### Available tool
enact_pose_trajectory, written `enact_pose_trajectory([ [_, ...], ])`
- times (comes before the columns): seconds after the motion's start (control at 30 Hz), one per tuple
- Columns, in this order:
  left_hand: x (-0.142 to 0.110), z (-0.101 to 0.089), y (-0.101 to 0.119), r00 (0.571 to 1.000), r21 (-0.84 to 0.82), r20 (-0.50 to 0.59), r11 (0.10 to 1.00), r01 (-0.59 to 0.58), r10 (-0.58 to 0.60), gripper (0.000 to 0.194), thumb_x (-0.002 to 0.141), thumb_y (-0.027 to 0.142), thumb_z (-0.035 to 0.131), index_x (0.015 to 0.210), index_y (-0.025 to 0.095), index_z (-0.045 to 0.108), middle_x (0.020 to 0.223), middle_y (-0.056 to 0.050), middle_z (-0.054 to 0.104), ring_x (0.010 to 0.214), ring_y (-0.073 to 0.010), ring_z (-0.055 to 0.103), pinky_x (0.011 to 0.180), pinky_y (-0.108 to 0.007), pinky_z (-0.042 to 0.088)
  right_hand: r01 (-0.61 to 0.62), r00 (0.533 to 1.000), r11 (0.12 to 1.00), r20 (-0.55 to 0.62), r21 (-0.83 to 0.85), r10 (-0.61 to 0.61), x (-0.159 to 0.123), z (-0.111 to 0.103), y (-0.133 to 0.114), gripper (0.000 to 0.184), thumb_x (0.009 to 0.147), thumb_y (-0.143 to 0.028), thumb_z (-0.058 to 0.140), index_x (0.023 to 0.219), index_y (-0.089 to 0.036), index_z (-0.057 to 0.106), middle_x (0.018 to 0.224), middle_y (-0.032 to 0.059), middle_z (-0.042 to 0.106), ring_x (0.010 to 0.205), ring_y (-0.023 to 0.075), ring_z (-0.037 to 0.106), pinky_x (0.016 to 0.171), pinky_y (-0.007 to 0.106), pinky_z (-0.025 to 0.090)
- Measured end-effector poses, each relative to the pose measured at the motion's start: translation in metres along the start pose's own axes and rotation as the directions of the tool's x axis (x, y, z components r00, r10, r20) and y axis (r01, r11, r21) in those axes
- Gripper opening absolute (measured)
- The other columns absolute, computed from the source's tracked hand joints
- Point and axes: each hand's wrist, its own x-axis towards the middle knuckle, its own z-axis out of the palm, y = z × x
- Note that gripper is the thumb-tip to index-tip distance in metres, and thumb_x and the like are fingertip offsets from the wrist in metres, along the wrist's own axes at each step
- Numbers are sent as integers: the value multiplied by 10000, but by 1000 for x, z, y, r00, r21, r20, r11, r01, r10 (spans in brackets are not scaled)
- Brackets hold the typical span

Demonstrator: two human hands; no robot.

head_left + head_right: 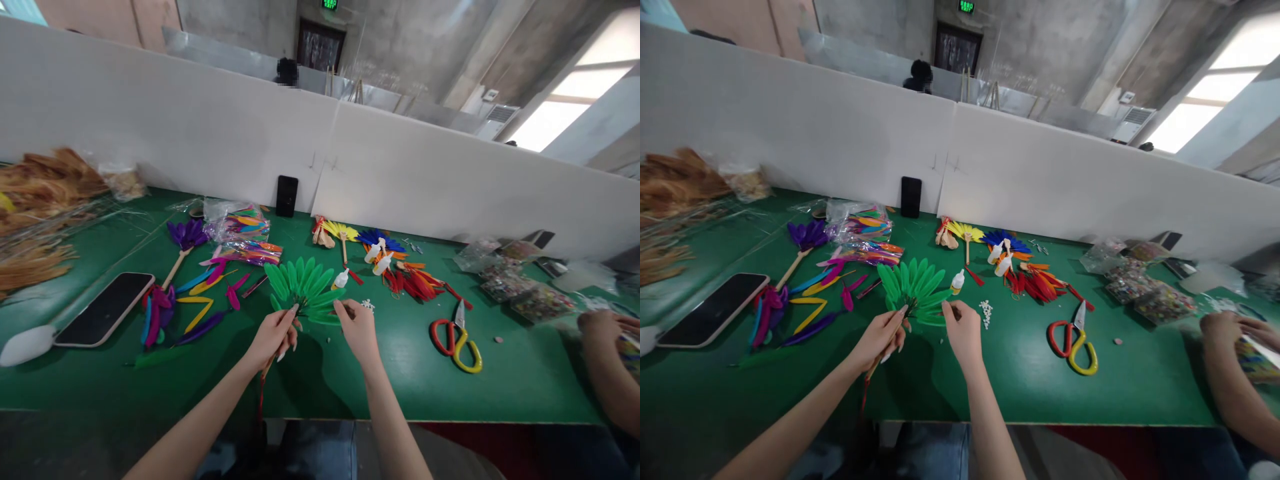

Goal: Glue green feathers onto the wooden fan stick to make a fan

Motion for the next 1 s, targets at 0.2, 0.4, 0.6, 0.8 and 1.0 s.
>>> enact_pose_trajectory([
  [0.2, 0, 1, 0, 1000, -1, -11, 1000, 15, -15, 424, 830, 537, 439, 716, 134, 508, 410, 42, 510, 217, -41, 342, 250, -143, 221, -1, 1000, 1000, 6, 1, 1, -1, 0, -3, 369, 800, -461, 483, 673, -151, 637, 625, 72, 670, 514, 171, 562, 458, 247, 383],
  [0.4, 1, 0, -1, 1000, 11, -24, 1000, 9, -9, 410, 842, 513, 435, 721, 131, 517, 403, 50, 500, 218, -34, 341, 260, -137, 223, 0, 1000, 1000, -2, 0, 0, 0, 2, -1, 395, 793, -487, 490, 658, -149, 644, 607, 67, 661, 468, 151, 520, 437, 244, 364],
  [0.6, 1, -1, -3, 1000, 13, -26, 1000, 5, -5, 404, 840, 507, 430, 740, 127, 524, 408, 47, 505, 219, -29, 331, 260, -132, 206, -31, 999, 999, 11, 15, 30, 0, 3, -1, 398, 789, -500, 487, 671, -154, 645, 629, 70, 666, 469, 153, 510, 438, 249, 356],
  [0.8, -1, 1, -1, 1000, 4, -23, 1000, 8, -8, 418, 824, 533, 438, 736, 132, 521, 409, 50, 496, 223, -37, 333, 251, -135, 212, -27, 1000, 1000, 8, 15, 27, 0, 3, -3, 383, 796, -483, 483, 668, -157, 637, 633, 74, 668, 487, 161, 532, 449, 250, 370],
  [1.0, 0, 0, 0, 999, 10, -31, 1000, 14, -13, 424, 813, 541, 450, 712, 136, 522, 397, 47, 494, 227, -37, 331, 249, -134, 215, -34, 999, 999, 7, 27, 34, -1, 3, -2, 399, 791, -504, 486, 685, -151, 639, 624, 68, 665, 447, 148, 512, 423, 249, 376],
])
